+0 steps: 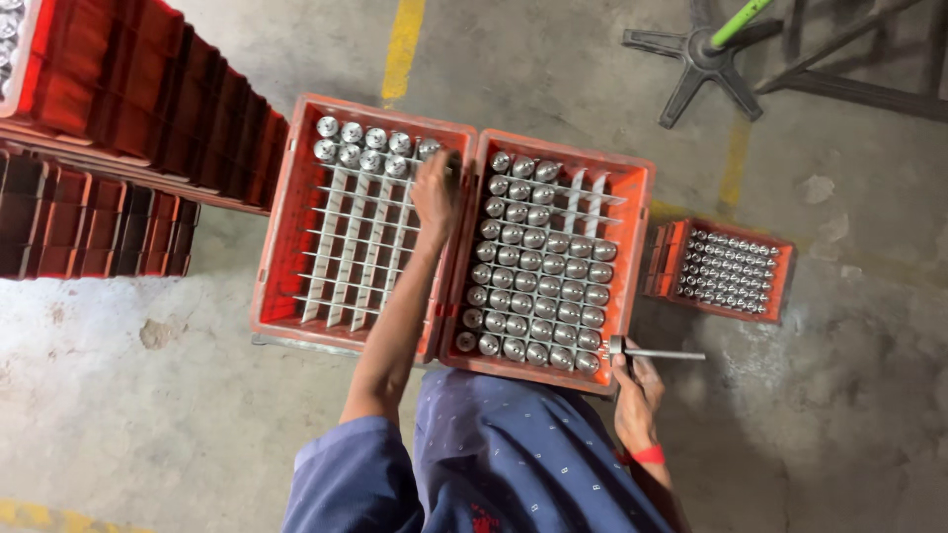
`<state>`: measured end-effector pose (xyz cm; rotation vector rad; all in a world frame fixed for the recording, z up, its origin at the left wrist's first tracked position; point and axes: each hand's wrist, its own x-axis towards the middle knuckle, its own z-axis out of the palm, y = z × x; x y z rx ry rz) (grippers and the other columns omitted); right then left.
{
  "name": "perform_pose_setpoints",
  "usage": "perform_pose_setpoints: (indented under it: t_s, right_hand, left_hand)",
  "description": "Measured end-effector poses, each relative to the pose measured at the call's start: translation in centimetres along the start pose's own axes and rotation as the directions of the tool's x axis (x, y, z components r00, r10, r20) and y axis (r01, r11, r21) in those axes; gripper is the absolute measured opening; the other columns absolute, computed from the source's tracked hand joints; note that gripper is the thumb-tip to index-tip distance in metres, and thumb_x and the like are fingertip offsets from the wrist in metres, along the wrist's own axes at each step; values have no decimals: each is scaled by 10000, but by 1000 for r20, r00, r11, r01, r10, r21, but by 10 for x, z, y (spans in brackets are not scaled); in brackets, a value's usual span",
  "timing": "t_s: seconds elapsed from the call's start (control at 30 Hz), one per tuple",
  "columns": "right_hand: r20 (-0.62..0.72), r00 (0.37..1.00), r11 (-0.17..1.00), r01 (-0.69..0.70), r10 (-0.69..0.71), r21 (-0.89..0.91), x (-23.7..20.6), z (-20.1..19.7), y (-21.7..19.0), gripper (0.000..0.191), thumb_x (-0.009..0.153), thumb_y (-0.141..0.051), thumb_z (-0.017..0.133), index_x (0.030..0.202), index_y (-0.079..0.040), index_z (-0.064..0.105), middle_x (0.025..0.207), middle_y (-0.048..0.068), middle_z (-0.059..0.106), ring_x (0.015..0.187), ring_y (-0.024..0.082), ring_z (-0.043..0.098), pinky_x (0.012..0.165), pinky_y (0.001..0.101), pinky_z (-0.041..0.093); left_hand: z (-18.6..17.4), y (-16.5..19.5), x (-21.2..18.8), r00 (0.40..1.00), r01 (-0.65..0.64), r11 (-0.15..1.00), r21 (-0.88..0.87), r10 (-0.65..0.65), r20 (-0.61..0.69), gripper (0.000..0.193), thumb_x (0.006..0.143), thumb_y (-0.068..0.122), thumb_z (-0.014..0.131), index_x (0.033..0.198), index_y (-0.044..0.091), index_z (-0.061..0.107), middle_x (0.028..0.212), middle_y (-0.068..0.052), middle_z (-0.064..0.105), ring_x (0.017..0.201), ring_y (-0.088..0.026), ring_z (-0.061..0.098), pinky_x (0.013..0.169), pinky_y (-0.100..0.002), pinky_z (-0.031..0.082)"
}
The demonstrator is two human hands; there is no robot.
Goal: The person transfers small cylindrical metal parts from a filled orange crate into an empty orange crate with a grid insert. They pick up parts one by one and place them into the grid slots, filling the crate systematically.
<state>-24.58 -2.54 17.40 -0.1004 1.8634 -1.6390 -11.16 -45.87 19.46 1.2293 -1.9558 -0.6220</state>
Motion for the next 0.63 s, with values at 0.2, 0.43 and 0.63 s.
perform_pose_setpoints:
  t_s: [0.2, 0.43, 0.63]
  right_hand:
    - [-47, 999, 1000, 16, -16, -6, -23, 13, 22, 445, 953, -38, 675, 1378, 54, 584, 1256, 73, 691, 1136, 115, 625, 1031, 280, 470]
    - [-32, 999, 999, 29, -29, 12, -48, 14, 42, 431, 959, -69, 679, 1357, 74, 596, 1256, 85, 690, 1160, 122, 611, 1060, 277, 436]
    - [14, 1000, 988, 23, -21, -156, -47, 21, 39, 466, 984, -136, 690, 1379, 98, 611, 1296, 109, 692, 1203, 148, 585, 1100, 302, 406]
  left_hand:
    - [-11, -44, 37, 944, 147, 924, 354, -238, 230, 598, 772, 336, 872, 1184, 59, 537, 1080, -229, 604, 838, -427, 682, 588, -520, 547]
    - [-21, -60, 50, 943, 89, 972, 217, -152, 297, 610, 776, 451, 882, 1151, 41, 629, 1143, -151, 660, 825, -269, 705, 698, -411, 605]
    - [-73, -78, -40, 973, 227, 809, -543, -167, 157, 686, 846, 534, 862, 1307, 42, 738, 1214, -146, 760, 1194, -318, 702, 1093, -595, 534]
